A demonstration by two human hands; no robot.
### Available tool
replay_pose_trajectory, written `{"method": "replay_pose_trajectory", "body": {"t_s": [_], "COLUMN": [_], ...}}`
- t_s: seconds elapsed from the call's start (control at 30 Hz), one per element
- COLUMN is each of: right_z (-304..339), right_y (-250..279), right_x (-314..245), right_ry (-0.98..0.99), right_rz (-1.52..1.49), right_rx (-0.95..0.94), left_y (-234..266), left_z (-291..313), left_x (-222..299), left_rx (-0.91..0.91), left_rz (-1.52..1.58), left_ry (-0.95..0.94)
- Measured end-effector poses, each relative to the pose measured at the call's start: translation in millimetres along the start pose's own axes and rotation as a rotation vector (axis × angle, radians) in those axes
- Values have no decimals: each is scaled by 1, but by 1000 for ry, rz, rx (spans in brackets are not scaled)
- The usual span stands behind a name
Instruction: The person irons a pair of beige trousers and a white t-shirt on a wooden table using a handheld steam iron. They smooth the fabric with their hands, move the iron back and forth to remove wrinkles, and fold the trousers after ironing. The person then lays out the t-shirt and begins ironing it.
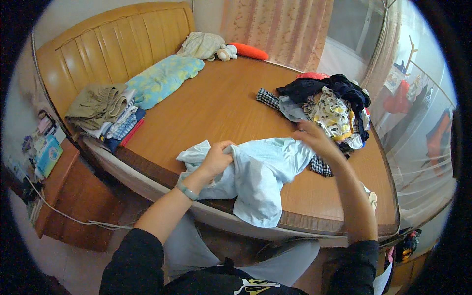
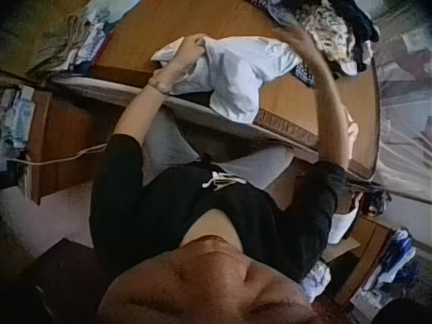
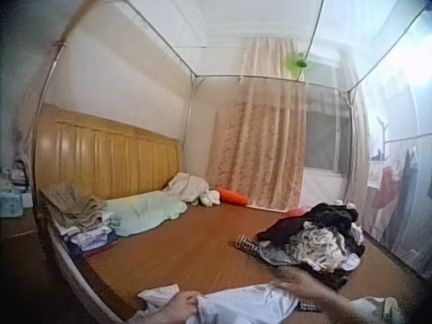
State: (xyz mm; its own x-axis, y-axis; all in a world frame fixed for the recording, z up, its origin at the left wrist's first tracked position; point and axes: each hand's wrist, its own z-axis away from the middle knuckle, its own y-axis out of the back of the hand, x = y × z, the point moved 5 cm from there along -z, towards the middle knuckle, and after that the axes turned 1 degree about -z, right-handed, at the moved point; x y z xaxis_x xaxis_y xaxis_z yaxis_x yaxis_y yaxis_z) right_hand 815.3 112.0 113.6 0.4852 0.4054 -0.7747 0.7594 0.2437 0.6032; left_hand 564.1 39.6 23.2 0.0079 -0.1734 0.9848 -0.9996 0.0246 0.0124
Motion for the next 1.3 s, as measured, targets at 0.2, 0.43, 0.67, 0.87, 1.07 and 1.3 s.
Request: {"method": "replay_pose_trajectory", "body": {"t_s": [0.2,0.43,0.67,0.87,1.07,1.3], "right_z": [29,28,39,23,30,24], "right_y": [-108,-52,17,89,140,164], "right_x": [-66,-59,-65,-74,-132,-156], "right_ry": [185,154,119,271,115,89], "right_rz": [15,-14,322,536,135,304], "right_rx": [-223,84,239,274,421,385], "left_y": [-28,5,62,47,61,64], "left_z": [3,27,-5,-18,-24,-8], "left_x": [44,17,63,229,326,346], "left_rx": [-201,-334,-30,159,222,-5], "left_rz": [-122,-815,-588,-878,-1028,-614], "left_ry": [-50,-182,-130,-633,-897,-542]}}
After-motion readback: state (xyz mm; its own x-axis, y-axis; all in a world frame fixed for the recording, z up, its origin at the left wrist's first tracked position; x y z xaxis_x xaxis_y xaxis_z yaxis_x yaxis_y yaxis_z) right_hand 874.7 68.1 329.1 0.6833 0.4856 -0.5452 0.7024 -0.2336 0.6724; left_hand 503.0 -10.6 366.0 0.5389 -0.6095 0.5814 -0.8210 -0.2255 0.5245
